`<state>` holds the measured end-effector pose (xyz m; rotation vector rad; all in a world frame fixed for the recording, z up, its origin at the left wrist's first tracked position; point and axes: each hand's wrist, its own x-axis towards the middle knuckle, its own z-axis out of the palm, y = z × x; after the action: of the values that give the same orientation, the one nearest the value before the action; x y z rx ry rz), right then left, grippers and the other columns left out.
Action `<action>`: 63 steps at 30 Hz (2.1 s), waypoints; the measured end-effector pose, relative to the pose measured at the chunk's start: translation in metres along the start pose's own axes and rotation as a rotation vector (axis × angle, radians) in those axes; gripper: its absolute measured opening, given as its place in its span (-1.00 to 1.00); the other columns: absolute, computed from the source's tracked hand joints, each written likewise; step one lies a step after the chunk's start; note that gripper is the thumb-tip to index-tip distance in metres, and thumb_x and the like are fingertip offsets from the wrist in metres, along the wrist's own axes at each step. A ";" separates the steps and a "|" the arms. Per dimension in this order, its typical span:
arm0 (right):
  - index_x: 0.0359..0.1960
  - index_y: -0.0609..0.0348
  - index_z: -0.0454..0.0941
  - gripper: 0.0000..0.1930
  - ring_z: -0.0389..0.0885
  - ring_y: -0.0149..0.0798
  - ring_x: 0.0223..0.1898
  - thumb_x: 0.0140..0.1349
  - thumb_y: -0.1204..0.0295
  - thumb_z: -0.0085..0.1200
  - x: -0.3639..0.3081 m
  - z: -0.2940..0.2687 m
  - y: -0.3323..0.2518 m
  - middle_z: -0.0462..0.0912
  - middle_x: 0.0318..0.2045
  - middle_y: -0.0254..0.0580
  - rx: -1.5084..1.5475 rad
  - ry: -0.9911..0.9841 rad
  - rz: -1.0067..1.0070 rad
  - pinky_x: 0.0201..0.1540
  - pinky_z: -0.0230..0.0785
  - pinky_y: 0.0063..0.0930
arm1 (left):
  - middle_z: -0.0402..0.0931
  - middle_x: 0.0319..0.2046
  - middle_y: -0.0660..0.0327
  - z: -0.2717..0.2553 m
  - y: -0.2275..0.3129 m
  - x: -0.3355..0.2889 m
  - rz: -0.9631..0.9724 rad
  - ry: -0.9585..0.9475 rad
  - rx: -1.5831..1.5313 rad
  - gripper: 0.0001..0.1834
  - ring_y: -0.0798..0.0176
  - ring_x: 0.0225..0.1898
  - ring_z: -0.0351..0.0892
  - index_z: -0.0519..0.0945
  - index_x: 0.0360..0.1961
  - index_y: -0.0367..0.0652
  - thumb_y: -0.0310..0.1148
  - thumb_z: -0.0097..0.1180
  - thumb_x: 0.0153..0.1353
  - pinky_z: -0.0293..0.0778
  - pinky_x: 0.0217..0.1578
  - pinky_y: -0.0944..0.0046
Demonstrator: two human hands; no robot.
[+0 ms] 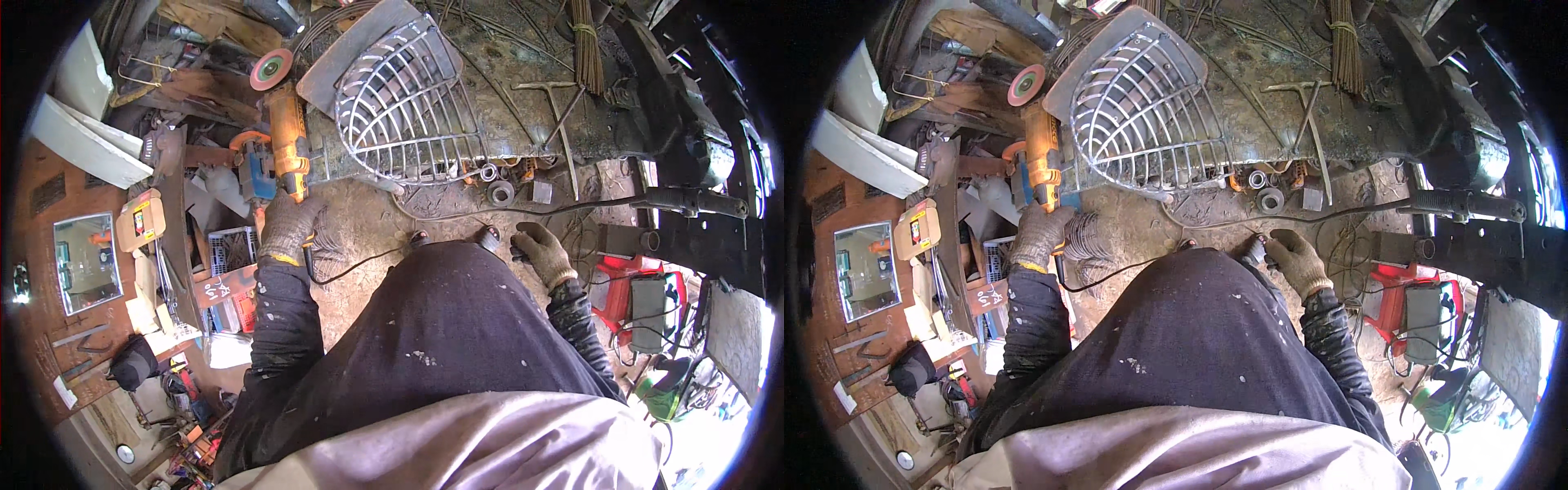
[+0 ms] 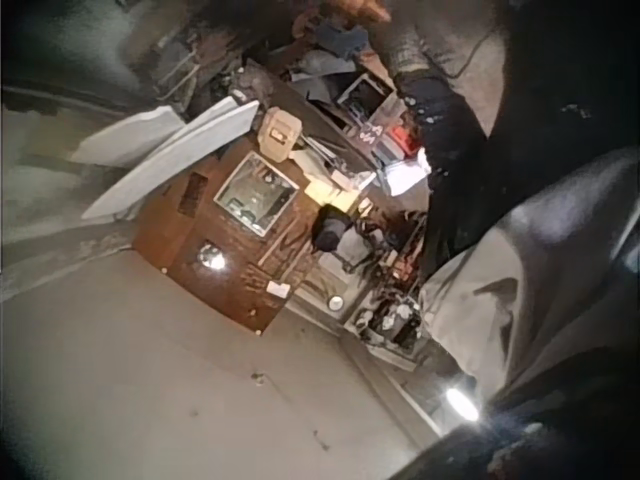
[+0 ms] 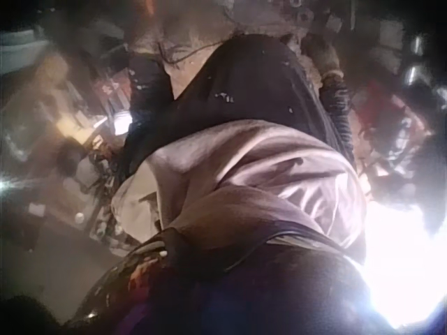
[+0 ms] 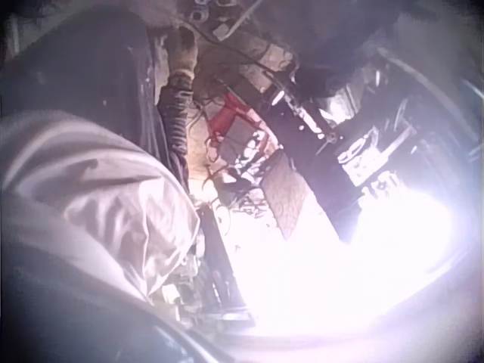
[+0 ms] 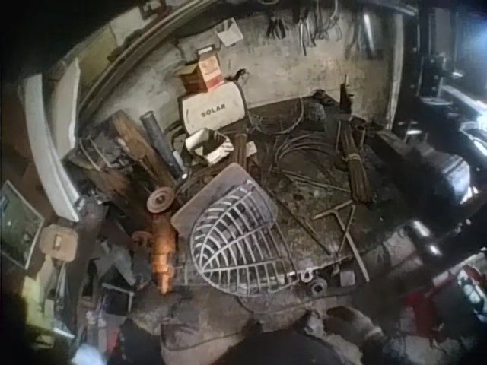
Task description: The person uses an angle grinder to cut and smooth the edges of a curved metal wire guard and then uses a welding tool to fuse segments together.
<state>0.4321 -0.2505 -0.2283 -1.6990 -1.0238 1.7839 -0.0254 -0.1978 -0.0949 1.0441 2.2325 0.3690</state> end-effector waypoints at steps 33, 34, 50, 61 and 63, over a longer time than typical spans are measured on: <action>0.14 0.32 0.58 -0.51 0.73 -0.24 -0.09 0.37 0.15 0.25 -0.005 -0.024 0.024 0.76 -0.06 -0.03 -0.135 0.154 -0.026 0.01 0.57 -0.36 | 0.56 0.21 0.01 -0.015 0.187 0.048 1.154 0.078 0.108 -0.27 0.18 0.22 0.51 0.40 0.38 -0.43 -0.28 0.29 0.25 0.33 0.30 0.22; 0.15 0.30 0.58 -0.50 0.72 -0.23 -0.03 0.37 0.15 0.24 -0.014 -0.027 0.015 0.75 -0.01 -0.03 -0.161 0.196 0.018 0.06 0.55 -0.36 | 0.50 0.31 -0.04 -0.008 0.197 0.037 1.047 -0.058 0.075 -0.26 0.16 0.32 0.45 0.34 0.42 -0.46 -0.34 0.24 0.27 0.25 0.37 0.22; 0.15 0.30 0.56 -0.32 0.70 -0.15 0.02 0.13 0.04 0.43 -0.016 -0.113 -0.097 0.74 -0.03 -0.05 0.283 1.415 -0.454 0.18 0.47 -0.29 | 0.64 0.04 0.06 0.004 0.174 0.067 0.909 -0.045 -0.301 -0.50 0.21 -0.03 0.65 0.56 0.21 -0.34 -0.17 0.20 0.42 0.58 0.04 0.23; 0.04 0.20 0.70 -0.43 0.73 0.07 0.05 0.13 0.02 0.41 0.007 -0.130 -0.112 0.79 -0.03 0.02 0.176 1.509 -0.407 0.16 0.47 -0.11 | 0.60 0.05 0.00 0.018 0.176 0.000 0.952 0.050 -0.436 -0.60 0.07 -0.05 0.70 0.55 0.25 -0.27 -0.44 0.15 0.42 0.63 -0.05 0.16; 0.05 0.21 0.70 -0.38 0.71 0.15 0.07 0.18 -0.08 0.33 -0.001 -0.136 -0.109 0.78 -0.05 0.08 0.179 1.520 -0.472 0.17 0.46 -0.07 | 0.59 0.21 -0.08 0.023 0.179 -0.005 1.264 0.403 0.112 -0.54 0.08 0.23 0.59 0.52 0.29 -0.30 -0.27 0.09 0.49 0.44 0.23 0.14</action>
<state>0.5480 -0.1584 -0.1368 -1.7957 -0.4136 0.0254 0.0969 -0.0862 -0.0220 2.5318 1.5871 1.0369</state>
